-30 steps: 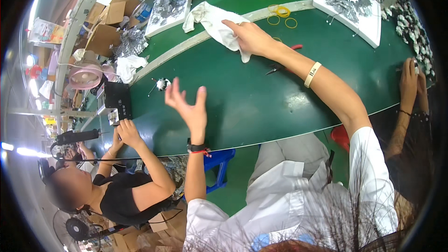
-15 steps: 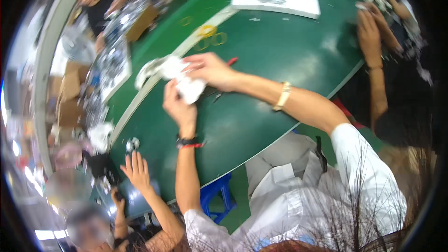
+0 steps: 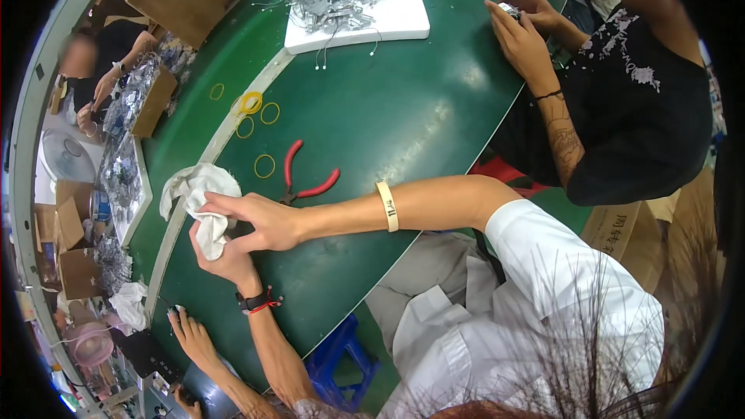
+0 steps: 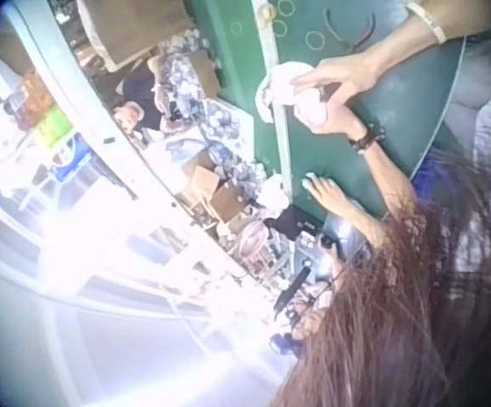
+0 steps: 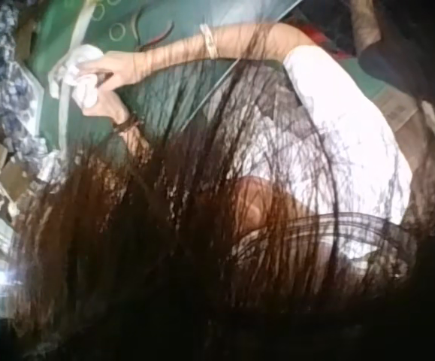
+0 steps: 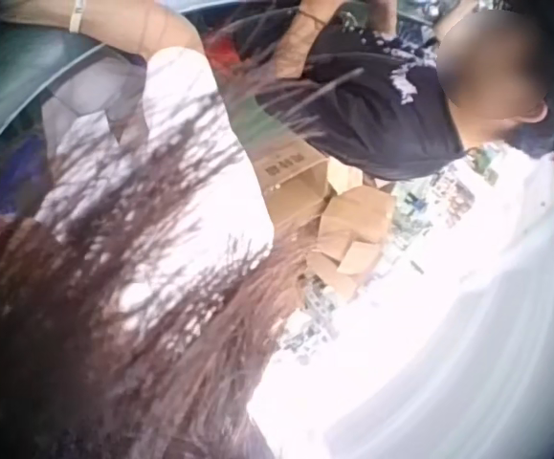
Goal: Assembling and inspecting small electronic components on a production line.
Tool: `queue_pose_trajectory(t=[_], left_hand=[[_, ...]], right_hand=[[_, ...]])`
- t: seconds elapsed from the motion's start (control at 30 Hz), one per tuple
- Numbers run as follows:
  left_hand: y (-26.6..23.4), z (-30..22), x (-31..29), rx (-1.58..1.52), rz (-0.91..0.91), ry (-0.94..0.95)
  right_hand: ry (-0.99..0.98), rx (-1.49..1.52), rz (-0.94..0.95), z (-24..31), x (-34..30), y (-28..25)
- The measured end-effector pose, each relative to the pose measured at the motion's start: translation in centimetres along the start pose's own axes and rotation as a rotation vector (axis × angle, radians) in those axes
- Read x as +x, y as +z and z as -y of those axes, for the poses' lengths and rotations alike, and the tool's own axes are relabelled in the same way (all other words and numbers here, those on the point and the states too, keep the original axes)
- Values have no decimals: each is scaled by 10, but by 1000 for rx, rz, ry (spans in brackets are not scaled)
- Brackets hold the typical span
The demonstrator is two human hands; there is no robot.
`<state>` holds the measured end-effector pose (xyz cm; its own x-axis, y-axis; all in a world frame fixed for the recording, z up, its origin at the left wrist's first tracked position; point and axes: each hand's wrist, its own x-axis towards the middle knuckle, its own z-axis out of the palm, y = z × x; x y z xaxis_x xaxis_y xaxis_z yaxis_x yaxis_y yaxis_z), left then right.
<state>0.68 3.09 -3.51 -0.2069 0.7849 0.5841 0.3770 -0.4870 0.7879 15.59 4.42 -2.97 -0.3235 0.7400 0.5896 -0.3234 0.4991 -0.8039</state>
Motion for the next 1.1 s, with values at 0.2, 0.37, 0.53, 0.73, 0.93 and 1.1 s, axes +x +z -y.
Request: queue_pose_trajectory(t=[0.2,0.37,0.53,0.73,0.93,1.1], left_hand=[[6,3,-3,5,-16,-7],[10,-10,8,346,164,262],[-3,-13,14,389,1,179],[-14,2,50,51,158,-16],[-19,2,51,-116,291,-109],[-2,-16,19,-198,409,-81]], right_hand=[[48,-41,34,2,-2,0],[242,418,-67,-13,13,-27],[496,1103,-225,23,30,-53],[506,1287,-282,19,29,-52],[492,1024,-262,11,28,-49],[394,739,-163,13,22,-30]])
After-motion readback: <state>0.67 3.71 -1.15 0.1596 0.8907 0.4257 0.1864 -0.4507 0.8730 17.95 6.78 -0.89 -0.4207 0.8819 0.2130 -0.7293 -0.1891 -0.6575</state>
